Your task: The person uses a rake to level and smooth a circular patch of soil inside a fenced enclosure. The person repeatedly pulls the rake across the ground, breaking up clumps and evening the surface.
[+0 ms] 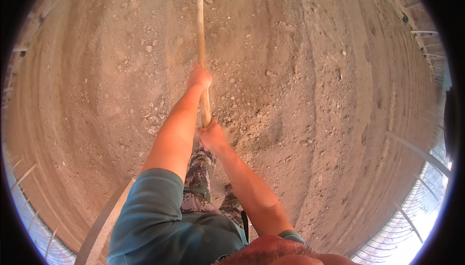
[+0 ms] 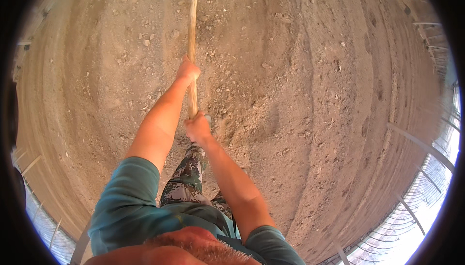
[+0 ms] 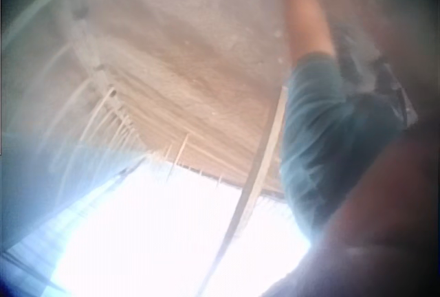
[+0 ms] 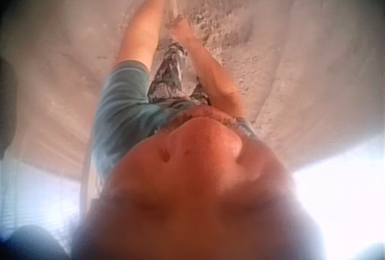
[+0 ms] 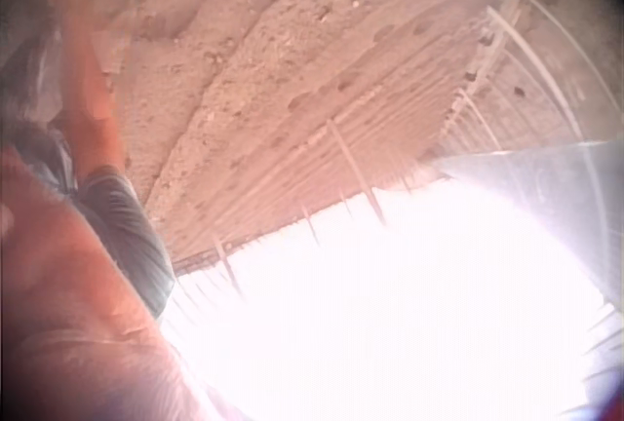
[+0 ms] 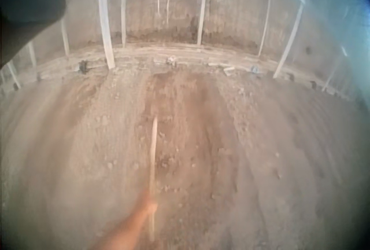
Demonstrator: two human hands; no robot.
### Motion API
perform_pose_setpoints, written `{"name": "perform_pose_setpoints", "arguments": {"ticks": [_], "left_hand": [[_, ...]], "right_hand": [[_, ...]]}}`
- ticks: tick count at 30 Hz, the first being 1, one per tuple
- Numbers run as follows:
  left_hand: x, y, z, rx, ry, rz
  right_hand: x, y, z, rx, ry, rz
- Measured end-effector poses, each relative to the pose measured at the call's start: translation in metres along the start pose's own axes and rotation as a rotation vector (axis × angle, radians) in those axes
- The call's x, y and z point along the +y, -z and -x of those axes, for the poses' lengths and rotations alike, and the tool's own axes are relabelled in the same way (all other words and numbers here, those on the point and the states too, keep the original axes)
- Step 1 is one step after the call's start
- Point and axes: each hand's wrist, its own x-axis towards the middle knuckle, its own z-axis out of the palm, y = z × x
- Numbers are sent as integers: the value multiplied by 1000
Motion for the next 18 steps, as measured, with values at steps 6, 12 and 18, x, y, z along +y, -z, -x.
{"name": "perform_pose_setpoints", "arguments": {"ticks": [6, 12, 18], "left_hand": [[-33, -69, 83, -97, 81, -36], [-98, -167, 179, -111, 97, -4], [-197, -287, 343, -81, 101, 53]], "right_hand": [[180, 10, 128, 72, 27, 93], [331, 33, 253, 102, -17, 148], [509, 55, 370, 98, -86, 168]]}}
